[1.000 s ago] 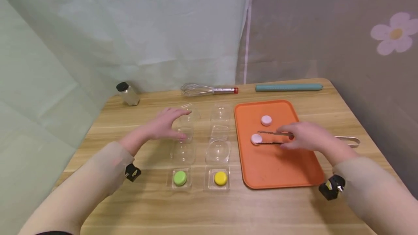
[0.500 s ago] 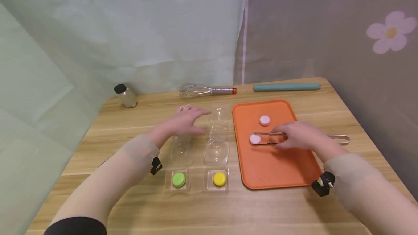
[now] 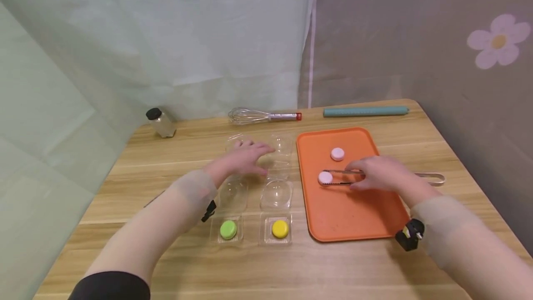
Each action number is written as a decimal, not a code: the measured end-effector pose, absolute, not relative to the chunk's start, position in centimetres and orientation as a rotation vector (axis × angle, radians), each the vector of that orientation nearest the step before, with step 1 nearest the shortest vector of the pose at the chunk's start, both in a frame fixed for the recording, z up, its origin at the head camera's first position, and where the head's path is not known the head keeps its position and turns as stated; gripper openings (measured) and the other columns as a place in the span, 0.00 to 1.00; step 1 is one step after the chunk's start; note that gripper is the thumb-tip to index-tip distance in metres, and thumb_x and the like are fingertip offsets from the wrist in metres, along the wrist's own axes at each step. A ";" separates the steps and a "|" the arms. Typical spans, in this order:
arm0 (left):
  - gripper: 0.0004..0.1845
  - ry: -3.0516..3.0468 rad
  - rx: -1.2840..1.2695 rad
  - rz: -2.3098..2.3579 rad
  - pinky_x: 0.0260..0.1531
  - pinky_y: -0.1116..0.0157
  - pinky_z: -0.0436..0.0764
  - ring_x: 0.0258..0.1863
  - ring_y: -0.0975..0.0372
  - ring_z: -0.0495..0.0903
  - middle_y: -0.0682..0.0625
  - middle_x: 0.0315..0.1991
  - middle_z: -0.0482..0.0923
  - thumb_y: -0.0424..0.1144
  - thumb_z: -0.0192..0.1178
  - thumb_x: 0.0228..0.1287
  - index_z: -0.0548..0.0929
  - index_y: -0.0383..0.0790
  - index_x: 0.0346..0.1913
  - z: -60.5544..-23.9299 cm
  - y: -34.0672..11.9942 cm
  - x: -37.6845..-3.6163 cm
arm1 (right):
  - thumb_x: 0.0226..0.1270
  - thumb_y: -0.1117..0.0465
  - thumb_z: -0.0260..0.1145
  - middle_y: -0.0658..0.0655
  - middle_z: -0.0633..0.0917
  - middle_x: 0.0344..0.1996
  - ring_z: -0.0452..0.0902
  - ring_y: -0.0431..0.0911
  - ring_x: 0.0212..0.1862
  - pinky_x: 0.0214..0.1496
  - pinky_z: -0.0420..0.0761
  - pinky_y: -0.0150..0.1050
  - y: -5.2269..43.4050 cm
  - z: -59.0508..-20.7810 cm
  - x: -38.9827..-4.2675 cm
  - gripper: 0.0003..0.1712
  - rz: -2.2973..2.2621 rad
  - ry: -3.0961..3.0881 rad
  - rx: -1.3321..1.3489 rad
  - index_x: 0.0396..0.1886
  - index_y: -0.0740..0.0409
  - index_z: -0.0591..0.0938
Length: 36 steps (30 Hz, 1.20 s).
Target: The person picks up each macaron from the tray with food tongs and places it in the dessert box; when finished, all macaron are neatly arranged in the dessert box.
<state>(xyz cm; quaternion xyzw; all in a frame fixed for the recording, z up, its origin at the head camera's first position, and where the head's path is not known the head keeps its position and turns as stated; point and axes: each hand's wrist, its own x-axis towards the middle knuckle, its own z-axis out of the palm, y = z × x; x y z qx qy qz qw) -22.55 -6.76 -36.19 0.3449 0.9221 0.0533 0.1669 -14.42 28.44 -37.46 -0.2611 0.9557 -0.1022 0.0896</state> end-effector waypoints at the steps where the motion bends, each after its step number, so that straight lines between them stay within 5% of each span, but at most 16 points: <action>1: 0.40 2.621 0.978 0.148 0.66 0.44 0.42 0.68 0.48 0.52 0.49 0.71 0.55 0.55 0.61 0.58 0.58 0.50 0.72 -36.2 -6.7 -22.5 | 0.51 0.48 0.72 0.43 0.78 0.27 0.68 0.39 0.28 0.30 0.70 0.38 28.5 -37.5 -14.4 0.22 -0.300 2.844 -0.780 0.46 0.50 0.83; 24: 0.40 2.653 0.967 0.087 0.65 0.44 0.46 0.67 0.47 0.54 0.47 0.70 0.57 0.58 0.59 0.59 0.59 0.48 0.71 -37.1 -6.4 -22.2 | 0.53 0.51 0.72 0.43 0.75 0.22 0.66 0.38 0.24 0.26 0.68 0.35 27.8 -36.4 -14.9 0.21 -0.326 2.899 -0.792 0.47 0.50 0.83; 36: 0.39 2.691 0.947 0.054 0.64 0.47 0.51 0.65 0.51 0.57 0.50 0.69 0.59 0.60 0.57 0.60 0.59 0.50 0.71 -37.3 -6.7 -22.0 | 0.56 0.49 0.70 0.48 0.83 0.34 0.74 0.40 0.31 0.32 0.73 0.39 24.3 -35.3 -16.7 0.22 -0.435 2.888 -0.854 0.50 0.50 0.82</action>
